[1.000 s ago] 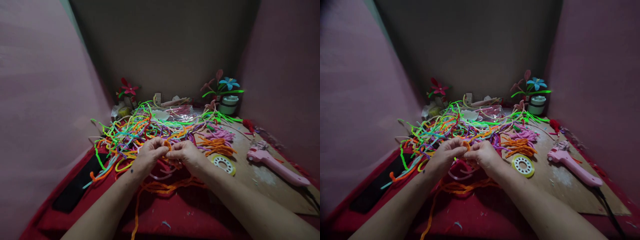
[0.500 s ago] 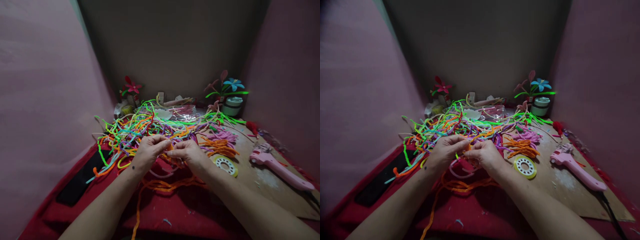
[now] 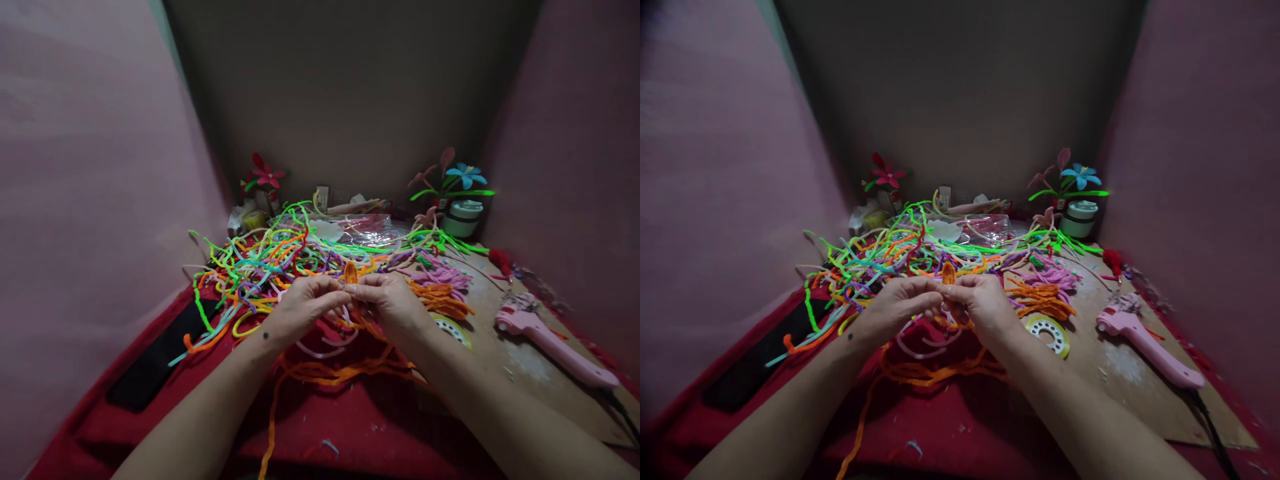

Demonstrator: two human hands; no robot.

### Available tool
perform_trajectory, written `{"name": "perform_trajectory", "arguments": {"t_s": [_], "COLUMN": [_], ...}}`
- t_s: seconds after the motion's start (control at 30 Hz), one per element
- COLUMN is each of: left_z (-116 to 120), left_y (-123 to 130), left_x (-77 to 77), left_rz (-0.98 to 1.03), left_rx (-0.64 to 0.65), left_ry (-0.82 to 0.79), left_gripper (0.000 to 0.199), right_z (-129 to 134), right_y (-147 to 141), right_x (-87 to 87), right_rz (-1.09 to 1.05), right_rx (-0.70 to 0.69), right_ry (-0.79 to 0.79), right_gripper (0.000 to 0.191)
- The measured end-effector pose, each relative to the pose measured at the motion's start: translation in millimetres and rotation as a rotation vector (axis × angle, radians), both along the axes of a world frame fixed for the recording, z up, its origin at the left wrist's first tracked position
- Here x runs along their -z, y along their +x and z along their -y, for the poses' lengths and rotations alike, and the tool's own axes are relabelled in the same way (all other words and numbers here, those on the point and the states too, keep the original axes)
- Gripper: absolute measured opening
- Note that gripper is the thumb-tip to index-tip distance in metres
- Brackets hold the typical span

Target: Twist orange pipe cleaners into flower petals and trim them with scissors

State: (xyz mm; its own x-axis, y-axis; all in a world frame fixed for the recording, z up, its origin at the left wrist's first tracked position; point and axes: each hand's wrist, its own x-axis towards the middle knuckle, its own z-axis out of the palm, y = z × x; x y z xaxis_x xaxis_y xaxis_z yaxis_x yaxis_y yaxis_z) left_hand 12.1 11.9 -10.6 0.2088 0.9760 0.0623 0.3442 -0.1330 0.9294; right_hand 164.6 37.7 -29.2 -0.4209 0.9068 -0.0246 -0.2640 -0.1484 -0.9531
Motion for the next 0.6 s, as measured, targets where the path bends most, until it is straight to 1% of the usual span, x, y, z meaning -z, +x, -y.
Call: {"name": "perform_trajectory", "arguments": {"t_s": [0.03,0.1,0.2,0.27,0.3,0.37,0.4,0.47,0.53,0.6], "left_z": [2,6,11,13,13,12,10,5,-3,-9], "left_y": [1,5,12,16,17,18,18,14,9,7], "left_x": [1.9,8.3,20.2,24.8,25.2,21.9,18.4,9.9,2.2,-1.8], "left_rz": [-0.107,-0.331,-0.623,-0.701,-0.685,-0.566,-0.472,-0.231,0.049,0.272], "left_rx": [-0.003,-0.09,-0.197,-0.226,-0.232,-0.275,-0.306,-0.356,-0.352,-0.327], "left_ry": [0.055,0.262,0.584,0.689,0.693,0.61,0.529,0.313,0.105,0.023], "left_gripper": [0.026,0.032,0.028,0.028,0.028,0.028,0.028,0.03,0.03,0.023], "right_z": [0,1,3,3,3,-1,-4,-11,-17,-22], "right_y": [1,1,0,-1,-2,-1,-1,3,8,13], "right_x": [-0.5,-1.2,-1.9,-2.1,-2.0,-0.7,0.4,3.4,6.2,7.3], "right_rz": [0.023,0.066,0.103,0.11,0.106,0.088,0.076,0.04,-0.042,-0.145], "right_rx": [0.029,0.076,0.13,0.16,0.165,0.159,0.157,0.162,0.175,0.18], "right_ry": [0.007,0.018,0.02,0.023,0.027,0.008,-0.023,-0.119,-0.221,-0.278], "right_gripper": [0.026,0.026,0.026,0.026,0.027,0.029,0.029,0.025,0.018,0.012]}}
